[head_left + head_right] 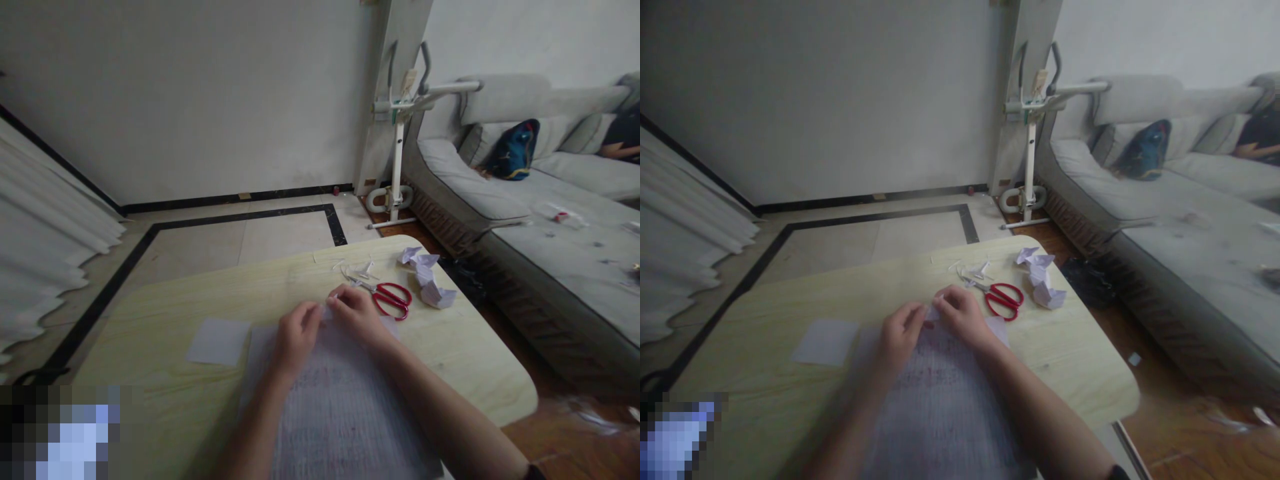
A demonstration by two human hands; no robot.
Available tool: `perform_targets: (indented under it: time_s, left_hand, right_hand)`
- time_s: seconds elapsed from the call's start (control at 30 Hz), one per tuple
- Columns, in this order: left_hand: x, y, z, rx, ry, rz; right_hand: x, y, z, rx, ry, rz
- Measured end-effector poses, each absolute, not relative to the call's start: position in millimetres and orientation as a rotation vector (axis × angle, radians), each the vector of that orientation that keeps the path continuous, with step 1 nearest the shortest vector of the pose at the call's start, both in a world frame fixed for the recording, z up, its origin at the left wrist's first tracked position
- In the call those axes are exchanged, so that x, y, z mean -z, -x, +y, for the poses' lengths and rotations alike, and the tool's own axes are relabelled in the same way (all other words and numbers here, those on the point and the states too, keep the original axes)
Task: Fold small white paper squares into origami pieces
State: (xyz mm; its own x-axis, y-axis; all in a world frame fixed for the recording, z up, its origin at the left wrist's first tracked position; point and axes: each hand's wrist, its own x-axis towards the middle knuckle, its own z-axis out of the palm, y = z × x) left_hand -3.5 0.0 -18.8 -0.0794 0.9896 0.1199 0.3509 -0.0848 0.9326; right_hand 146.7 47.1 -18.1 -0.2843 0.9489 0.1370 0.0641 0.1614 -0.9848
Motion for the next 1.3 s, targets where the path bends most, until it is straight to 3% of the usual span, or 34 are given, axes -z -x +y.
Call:
perform_targets:
  time_s: [1.3]
  left_hand:
    - [16.0,4.6,-0.4,-1.105,-1.572,1.487]
  right_hand:
    - [16.3,-146.9,44.5,-1.273,1.029,-1.588]
